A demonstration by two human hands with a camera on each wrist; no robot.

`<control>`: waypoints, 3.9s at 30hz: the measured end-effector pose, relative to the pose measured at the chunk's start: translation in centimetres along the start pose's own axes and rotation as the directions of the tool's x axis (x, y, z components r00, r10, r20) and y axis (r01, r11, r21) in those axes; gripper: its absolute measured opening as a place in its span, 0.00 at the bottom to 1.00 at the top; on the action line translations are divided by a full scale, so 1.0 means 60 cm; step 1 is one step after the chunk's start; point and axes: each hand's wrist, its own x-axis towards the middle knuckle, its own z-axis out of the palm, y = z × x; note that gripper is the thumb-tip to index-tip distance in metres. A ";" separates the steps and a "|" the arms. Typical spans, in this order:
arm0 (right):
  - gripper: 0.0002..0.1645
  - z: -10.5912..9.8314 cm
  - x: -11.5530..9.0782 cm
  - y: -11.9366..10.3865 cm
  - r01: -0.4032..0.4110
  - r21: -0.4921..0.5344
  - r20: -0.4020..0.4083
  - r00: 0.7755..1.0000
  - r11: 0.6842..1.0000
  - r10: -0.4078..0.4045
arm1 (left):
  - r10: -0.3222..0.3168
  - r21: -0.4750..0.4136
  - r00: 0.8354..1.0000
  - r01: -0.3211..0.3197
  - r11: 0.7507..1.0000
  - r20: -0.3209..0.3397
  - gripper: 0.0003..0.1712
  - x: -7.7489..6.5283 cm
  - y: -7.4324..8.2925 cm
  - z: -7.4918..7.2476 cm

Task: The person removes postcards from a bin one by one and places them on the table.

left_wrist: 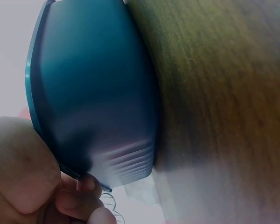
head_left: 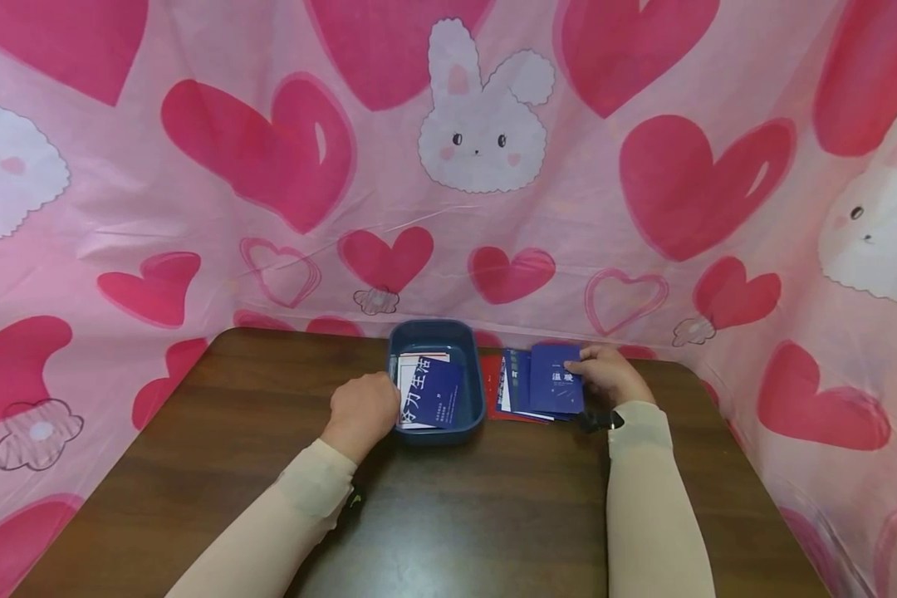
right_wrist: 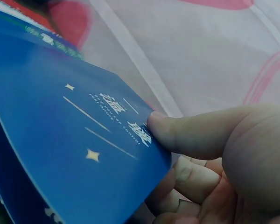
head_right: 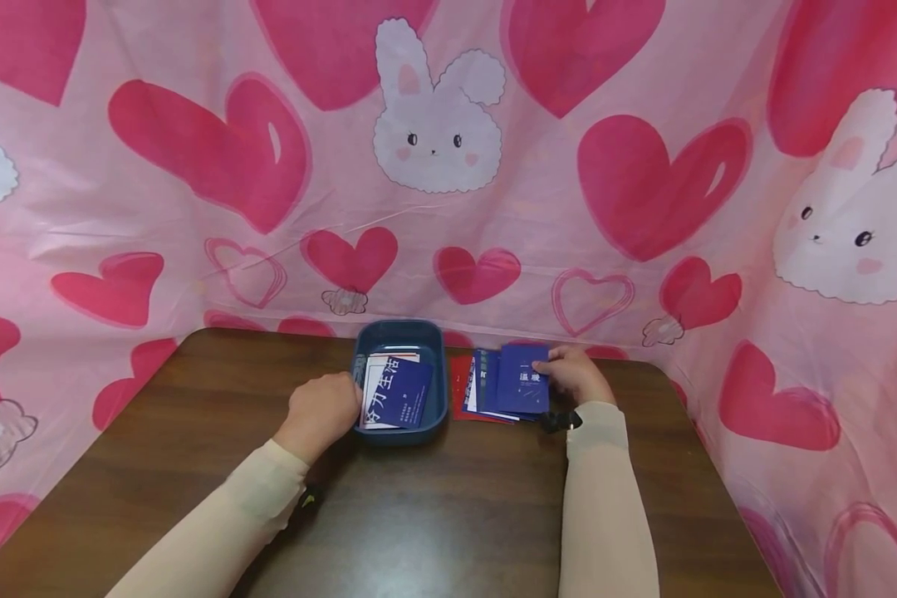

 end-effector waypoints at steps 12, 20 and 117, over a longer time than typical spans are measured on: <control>0.18 0.016 0.014 -0.003 0.009 -0.176 -0.063 0.998 0.984 -0.021 | 0.007 0.009 1.000 -0.007 1.000 -0.007 0.23 0.002 -0.002 -0.001; 0.21 0.020 0.032 -0.004 -0.004 -0.291 -0.097 0.995 0.957 -0.025 | 0.011 0.010 1.000 -0.011 1.000 -0.007 0.23 0.003 -0.002 -0.001; 0.40 0.341 0.090 -0.269 0.284 -0.601 0.142 0.958 0.747 -0.250 | 0.012 0.005 1.000 -0.012 1.000 -0.011 0.19 0.001 0.000 0.000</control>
